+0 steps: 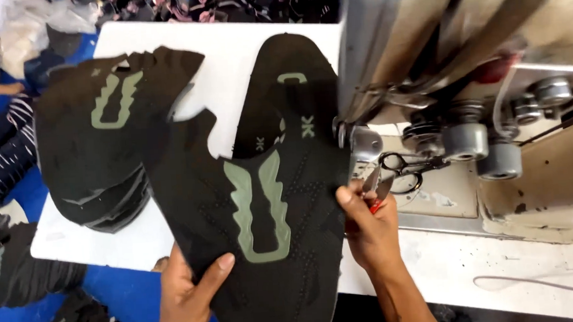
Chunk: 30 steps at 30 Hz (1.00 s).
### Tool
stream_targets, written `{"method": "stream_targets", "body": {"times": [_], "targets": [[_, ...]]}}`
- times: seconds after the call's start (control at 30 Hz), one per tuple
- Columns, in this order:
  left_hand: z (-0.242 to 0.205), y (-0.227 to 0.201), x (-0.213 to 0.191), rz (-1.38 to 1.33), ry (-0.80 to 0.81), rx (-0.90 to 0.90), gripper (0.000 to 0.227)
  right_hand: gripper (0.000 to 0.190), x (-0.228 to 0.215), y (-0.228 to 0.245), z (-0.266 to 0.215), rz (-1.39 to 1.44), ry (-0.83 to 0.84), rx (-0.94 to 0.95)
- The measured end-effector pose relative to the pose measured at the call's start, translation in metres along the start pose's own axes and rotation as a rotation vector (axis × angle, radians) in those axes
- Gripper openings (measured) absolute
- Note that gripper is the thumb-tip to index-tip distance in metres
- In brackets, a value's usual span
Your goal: The recorder uses an industrial sewing machine to stitch together components of shoe uppers, occasionally using snips to trim thread.
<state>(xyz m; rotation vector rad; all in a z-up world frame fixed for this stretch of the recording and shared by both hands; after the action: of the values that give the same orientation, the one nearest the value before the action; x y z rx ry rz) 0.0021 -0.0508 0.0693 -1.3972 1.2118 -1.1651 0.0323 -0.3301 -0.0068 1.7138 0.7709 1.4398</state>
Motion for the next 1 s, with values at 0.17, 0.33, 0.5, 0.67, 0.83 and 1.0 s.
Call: {"method": "stream_targets", "body": {"times": [0.17, 0.33, 0.5, 0.67, 0.83, 1.0], "targets": [[0.014, -0.008, 0.003, -0.128, 0.07, -0.13, 0.058, 0.039, 0.019, 0.02, -0.009, 0.166, -0.052, 0.106], [0.015, -0.011, 0.009, -0.234, 0.028, -0.305, 0.058, 0.042, -0.001, -0.022, -0.03, 0.281, -0.095, 0.153], [0.01, -0.023, 0.017, -0.266, -0.013, -0.214, 0.065, 0.029, -0.013, 0.003, -0.051, -0.437, -0.184, -0.12], [-0.004, -0.002, 0.018, -0.299, -0.01, -0.139, 0.068, 0.026, -0.076, 0.117, -0.054, -1.072, -0.713, -0.869], [-0.01, 0.002, 0.025, -0.257, 0.009, -0.014, 0.073, 0.036, -0.121, 0.17, -0.047, -1.288, -1.012, -1.043], [-0.013, 0.001, 0.026, -0.131, -0.003, 0.068, 0.075, 0.039, -0.157, 0.167, -0.022, -1.379, -1.19, -0.8]]}}
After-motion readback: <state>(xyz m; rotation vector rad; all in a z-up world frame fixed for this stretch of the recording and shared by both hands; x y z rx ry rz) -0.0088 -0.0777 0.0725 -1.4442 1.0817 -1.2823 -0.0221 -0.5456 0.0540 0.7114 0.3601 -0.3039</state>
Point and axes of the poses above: each hand's wrist, its own z-axis towards the middle knuckle, its own x-axis out of the palm, y = z × x, the point moved 1 cm from there along z, towards the middle knuckle, and after that the axes turned 2 degrees about z, right-handed, at the moved point
